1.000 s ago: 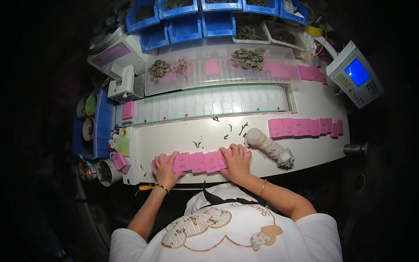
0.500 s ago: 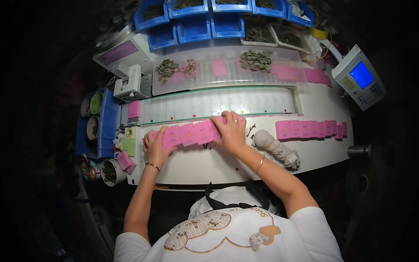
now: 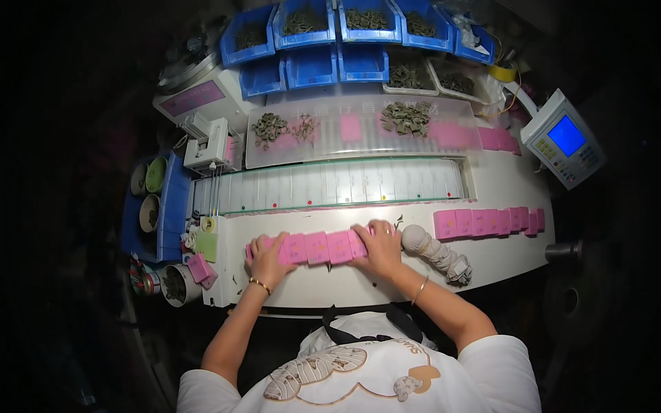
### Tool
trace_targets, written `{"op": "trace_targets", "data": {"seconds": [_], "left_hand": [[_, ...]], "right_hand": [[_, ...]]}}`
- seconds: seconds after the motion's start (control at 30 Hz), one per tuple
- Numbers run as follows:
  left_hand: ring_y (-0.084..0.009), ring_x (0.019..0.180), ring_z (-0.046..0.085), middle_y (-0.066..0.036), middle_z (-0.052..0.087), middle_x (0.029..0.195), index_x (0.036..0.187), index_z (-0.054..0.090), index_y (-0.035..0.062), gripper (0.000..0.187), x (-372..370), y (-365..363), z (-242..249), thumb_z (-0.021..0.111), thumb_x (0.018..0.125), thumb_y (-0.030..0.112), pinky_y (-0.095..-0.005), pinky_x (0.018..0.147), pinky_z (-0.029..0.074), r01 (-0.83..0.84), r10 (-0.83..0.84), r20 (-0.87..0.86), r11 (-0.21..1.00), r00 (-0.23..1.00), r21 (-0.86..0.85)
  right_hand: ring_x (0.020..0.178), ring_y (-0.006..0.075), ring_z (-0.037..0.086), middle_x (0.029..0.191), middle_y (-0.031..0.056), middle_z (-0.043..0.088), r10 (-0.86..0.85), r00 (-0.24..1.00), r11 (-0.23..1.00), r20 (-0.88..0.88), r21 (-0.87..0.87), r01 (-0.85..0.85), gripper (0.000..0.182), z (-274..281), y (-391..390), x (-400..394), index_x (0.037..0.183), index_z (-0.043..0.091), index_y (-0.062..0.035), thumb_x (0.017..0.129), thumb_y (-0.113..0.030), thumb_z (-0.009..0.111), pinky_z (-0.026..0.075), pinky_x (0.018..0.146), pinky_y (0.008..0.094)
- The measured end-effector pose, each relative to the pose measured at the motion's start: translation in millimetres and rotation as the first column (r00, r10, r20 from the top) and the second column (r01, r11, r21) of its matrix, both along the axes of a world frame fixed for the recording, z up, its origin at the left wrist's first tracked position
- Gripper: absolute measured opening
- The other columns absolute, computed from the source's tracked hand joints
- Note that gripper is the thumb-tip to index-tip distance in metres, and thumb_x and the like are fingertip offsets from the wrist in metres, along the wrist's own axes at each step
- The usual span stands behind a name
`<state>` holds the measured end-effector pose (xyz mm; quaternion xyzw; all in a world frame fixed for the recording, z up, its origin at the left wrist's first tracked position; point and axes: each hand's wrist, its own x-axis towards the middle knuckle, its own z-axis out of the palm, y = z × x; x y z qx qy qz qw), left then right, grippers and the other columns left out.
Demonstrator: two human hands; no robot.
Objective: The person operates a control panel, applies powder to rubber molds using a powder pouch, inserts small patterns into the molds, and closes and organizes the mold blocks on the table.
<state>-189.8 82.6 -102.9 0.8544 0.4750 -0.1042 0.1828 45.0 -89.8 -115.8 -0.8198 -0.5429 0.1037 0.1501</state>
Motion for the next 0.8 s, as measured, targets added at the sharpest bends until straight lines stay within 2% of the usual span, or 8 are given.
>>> {"op": "trace_targets", "data": {"seconds": [0.27, 0.3, 0.47, 0.53, 0.67, 0.73, 0.77, 0.8], "left_hand": [[-0.0366, 0.134, 0.029, -0.013, 0.036, 0.138, 0.136, 0.048, 0.0353, 0.088, -41, -46, 19, 0.090, 0.059, 0.035, -0.0659, 0.100, 0.031, 0.055, -0.056, -0.018, 0.996, 0.998, -0.064], [-0.0346, 0.133, 0.028, -0.011, 0.036, 0.135, 0.134, 0.050, 0.0351, 0.082, -39, -44, 24, 0.089, 0.062, 0.034, -0.0679, 0.099, 0.030, 0.048, -0.049, -0.013, 0.998, 0.999, -0.051], [-0.0335, 0.132, 0.030, -0.011, 0.037, 0.135, 0.133, 0.051, 0.0363, 0.082, -22, 0, 29, 0.090, 0.060, 0.033, -0.0661, 0.102, 0.028, 0.038, -0.049, 0.105, 0.994, 0.993, 0.103], [-0.0325, 0.133, 0.032, -0.010, 0.039, 0.137, 0.135, 0.049, 0.0354, 0.088, -10, 22, 31, 0.091, 0.058, 0.032, -0.0600, 0.104, 0.029, 0.010, -0.023, 0.085, 0.990, 0.996, 0.144], [-0.0332, 0.134, 0.032, -0.009, 0.039, 0.139, 0.135, 0.049, 0.0357, 0.088, 1, 53, 5, 0.091, 0.058, 0.030, -0.0587, 0.107, 0.029, 0.021, -0.036, 0.108, 0.990, 0.994, 0.141], [-0.0327, 0.138, 0.029, -0.009, 0.037, 0.143, 0.137, 0.047, 0.0373, 0.088, 3, 60, 3, 0.090, 0.061, 0.029, -0.0589, 0.108, 0.027, 0.017, -0.024, 0.106, 0.997, 0.994, 0.069], [-0.0327, 0.138, 0.029, -0.009, 0.037, 0.143, 0.137, 0.047, 0.0373, 0.088, 1, 61, 1, 0.090, 0.061, 0.029, -0.0589, 0.108, 0.027, 0.020, -0.027, 0.104, 0.998, 0.994, 0.067], [-0.0327, 0.139, 0.030, -0.010, 0.036, 0.144, 0.139, 0.047, 0.0346, 0.088, -4, 61, 0, 0.089, 0.062, 0.030, -0.0597, 0.107, 0.029, 0.050, -0.064, 0.143, 0.994, 0.988, 0.101]], "right_hand": [[0.111, 0.0304, 0.046, 0.115, 0.0103, 0.051, 0.001, 0.996, 0.998, -0.094, -0.055, -0.006, 0.077, 16, -51, -43, 0.126, 0.058, -0.0248, 0.058, -0.047, 0.086, 0.033, 0.082, 0.0469], [0.111, 0.0304, 0.046, 0.116, 0.0102, 0.051, 0.005, 0.996, 1.000, -0.086, -0.024, -0.007, 0.077, 17, -49, -42, 0.127, 0.058, -0.0250, 0.058, -0.046, 0.086, 0.033, 0.082, 0.0468], [0.112, 0.0303, 0.046, 0.119, 0.0107, 0.050, 0.006, 1.000, 0.995, -0.023, 0.102, -0.004, 0.079, 29, -3, -21, 0.128, 0.058, -0.0252, 0.057, -0.040, 0.088, 0.032, 0.084, 0.0455], [0.114, 0.0302, 0.047, 0.120, 0.0109, 0.050, -0.008, 1.000, 0.995, -0.002, 0.101, 0.008, 0.081, 27, 23, -12, 0.130, 0.056, -0.0249, 0.058, -0.041, 0.088, 0.034, 0.085, 0.0459], [0.116, 0.0293, 0.047, 0.124, 0.0107, 0.050, -0.015, 1.000, 0.999, -0.019, 0.049, 0.016, 0.081, 9, 49, 0, 0.132, 0.053, -0.0263, 0.060, -0.043, 0.087, 0.037, 0.085, 0.0467], [0.120, 0.0308, 0.046, 0.127, 0.0130, 0.048, -0.014, 0.998, 1.000, -0.060, -0.003, 0.014, 0.082, 7, 52, 1, 0.134, 0.051, -0.0250, 0.063, -0.044, 0.086, 0.038, 0.089, 0.0470], [0.120, 0.0308, 0.046, 0.127, 0.0130, 0.048, -0.017, 0.998, 1.000, -0.063, -0.005, 0.017, 0.082, 6, 50, 4, 0.134, 0.051, -0.0250, 0.063, -0.044, 0.086, 0.038, 0.089, 0.0470], [0.122, 0.0326, 0.044, 0.129, 0.0151, 0.047, 0.010, 0.992, 0.998, -0.124, 0.071, -0.001, 0.084, 5, 44, 10, 0.137, 0.049, -0.0215, 0.065, -0.044, 0.085, 0.038, 0.093, 0.0483]]}}
